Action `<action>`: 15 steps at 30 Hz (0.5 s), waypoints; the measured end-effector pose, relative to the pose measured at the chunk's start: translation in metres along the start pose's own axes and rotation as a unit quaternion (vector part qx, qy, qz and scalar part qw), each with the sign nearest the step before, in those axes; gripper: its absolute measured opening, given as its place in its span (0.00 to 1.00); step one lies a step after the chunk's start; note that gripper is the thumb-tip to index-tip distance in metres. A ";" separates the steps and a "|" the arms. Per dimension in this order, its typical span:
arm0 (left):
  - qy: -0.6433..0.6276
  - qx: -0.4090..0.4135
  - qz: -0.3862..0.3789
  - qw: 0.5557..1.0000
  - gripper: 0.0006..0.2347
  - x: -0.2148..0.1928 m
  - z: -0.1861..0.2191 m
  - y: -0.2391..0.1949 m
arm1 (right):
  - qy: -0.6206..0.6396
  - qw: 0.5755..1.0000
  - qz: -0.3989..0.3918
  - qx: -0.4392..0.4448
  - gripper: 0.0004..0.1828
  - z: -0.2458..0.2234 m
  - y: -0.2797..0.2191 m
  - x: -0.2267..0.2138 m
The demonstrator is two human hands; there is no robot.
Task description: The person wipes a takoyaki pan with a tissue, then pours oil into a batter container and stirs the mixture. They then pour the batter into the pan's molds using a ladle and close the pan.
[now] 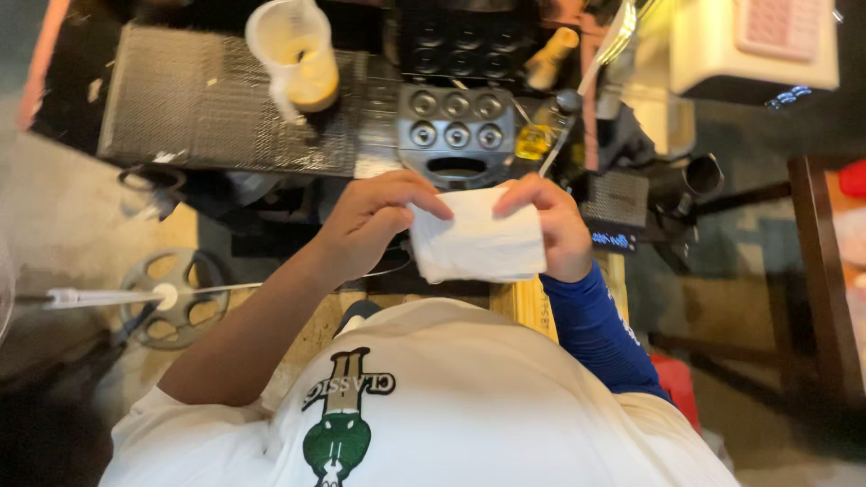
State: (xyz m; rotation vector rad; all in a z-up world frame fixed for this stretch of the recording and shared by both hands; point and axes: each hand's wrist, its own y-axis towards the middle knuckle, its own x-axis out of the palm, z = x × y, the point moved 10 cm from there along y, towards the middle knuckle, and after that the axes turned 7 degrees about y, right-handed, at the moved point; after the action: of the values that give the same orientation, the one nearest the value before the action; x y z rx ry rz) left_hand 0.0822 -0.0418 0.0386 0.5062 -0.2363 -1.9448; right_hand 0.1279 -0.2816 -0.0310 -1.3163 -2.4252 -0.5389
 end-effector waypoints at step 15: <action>-0.205 -0.176 -0.024 0.963 0.29 0.020 -0.088 0.081 | -0.026 0.978 0.206 0.038 0.13 0.025 0.021 -0.030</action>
State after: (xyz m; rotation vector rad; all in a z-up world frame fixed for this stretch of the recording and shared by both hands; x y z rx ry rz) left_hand 0.1816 -0.0884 -0.0138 -0.1290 -0.1342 -2.0685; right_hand 0.1585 -0.2805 -0.0632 -1.7529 -2.0968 -0.3002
